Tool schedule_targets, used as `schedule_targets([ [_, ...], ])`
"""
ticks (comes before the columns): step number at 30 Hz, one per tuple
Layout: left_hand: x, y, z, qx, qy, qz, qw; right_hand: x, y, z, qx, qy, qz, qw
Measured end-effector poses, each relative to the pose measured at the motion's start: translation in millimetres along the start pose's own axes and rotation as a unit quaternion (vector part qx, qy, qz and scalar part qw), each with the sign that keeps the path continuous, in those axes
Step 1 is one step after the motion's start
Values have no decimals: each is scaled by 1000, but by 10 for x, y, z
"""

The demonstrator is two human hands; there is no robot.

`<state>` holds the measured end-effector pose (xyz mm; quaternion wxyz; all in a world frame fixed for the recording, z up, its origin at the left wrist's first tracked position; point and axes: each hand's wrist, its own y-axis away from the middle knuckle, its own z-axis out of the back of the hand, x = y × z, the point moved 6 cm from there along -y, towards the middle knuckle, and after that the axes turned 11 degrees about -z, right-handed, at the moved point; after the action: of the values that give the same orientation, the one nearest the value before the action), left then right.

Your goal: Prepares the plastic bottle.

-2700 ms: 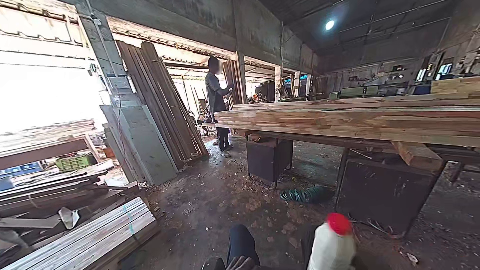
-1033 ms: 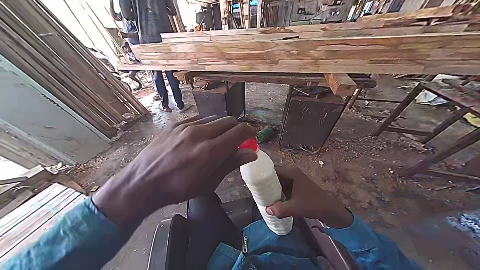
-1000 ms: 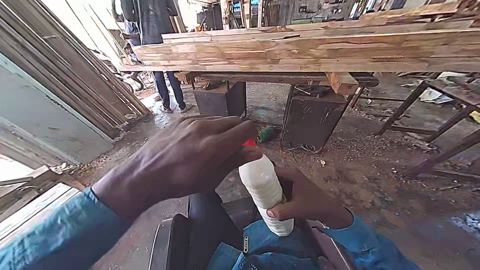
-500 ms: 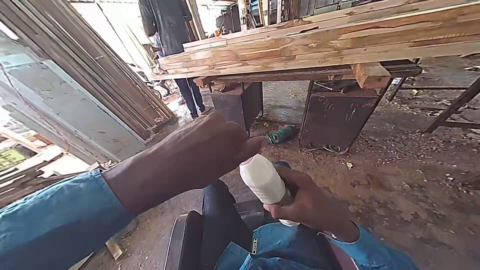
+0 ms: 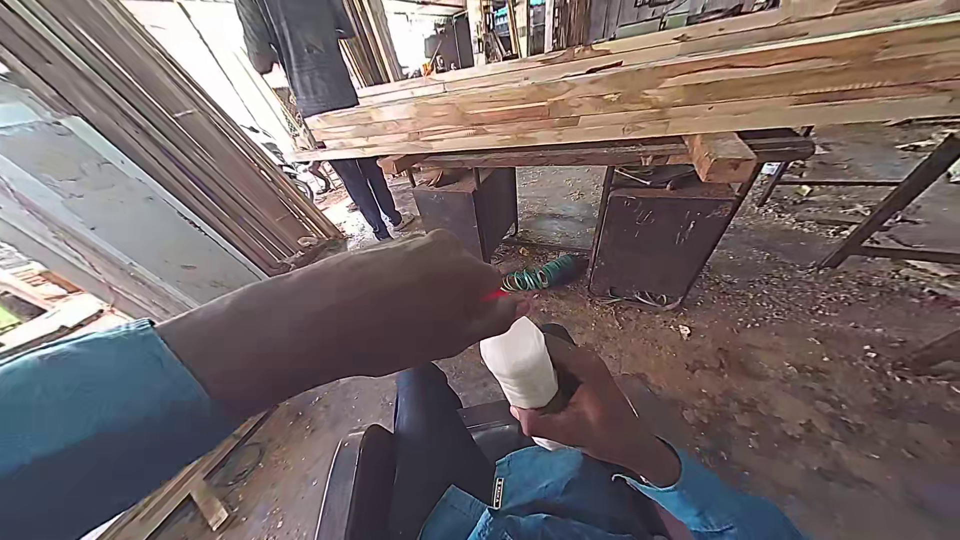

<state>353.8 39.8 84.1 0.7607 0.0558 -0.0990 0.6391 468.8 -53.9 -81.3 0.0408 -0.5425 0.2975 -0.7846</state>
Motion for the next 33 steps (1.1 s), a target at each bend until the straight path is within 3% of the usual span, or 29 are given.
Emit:
schedule_targets([
  [3, -131, 93, 31, -103, -143, -202, 963, 110, 31, -31, 93, -65, -19, 993],
  [5, -168, 89, 48, -123, -127, -230, 957, 170, 45, -81, 133, -93, -17, 987],
  [8, -102, 42, 11, -79, -25, -114, 990, 183, 49, -123, 138, -106, -20, 985],
  [11, 37, 75, -78, -50, 54, -8, 997, 141, 58, -141, 113, -104, -30, 988],
  [22, -51, -25, -188, 51, 102, 219, 969, 17, 149, -293, -86, 87, 6, 992],
  [24, -78, -35, -198, 19, 62, 145, 987, -7, 143, -253, -70, 90, 9, 993],
  [25, -115, -18, -174, -17, 4, 46, 999, -8, 127, -211, -30, 71, 7, 997],
  [27, -225, 46, -131, -74, -110, -172, 976, 15, 118, -157, 75, 15, 0, 997],
  [29, -322, 90, -105, -106, -125, -284, 945, 40, 154, -201, 150, -41, -1, 988],
  [31, -368, 75, -97, -141, -51, -269, 951, 35, 191, -255, 167, -84, -10, 982],
  [33, -356, 65, -124, -128, 28, -180, 975, 40, 195, -219, 110, -37, -2, 993],
])
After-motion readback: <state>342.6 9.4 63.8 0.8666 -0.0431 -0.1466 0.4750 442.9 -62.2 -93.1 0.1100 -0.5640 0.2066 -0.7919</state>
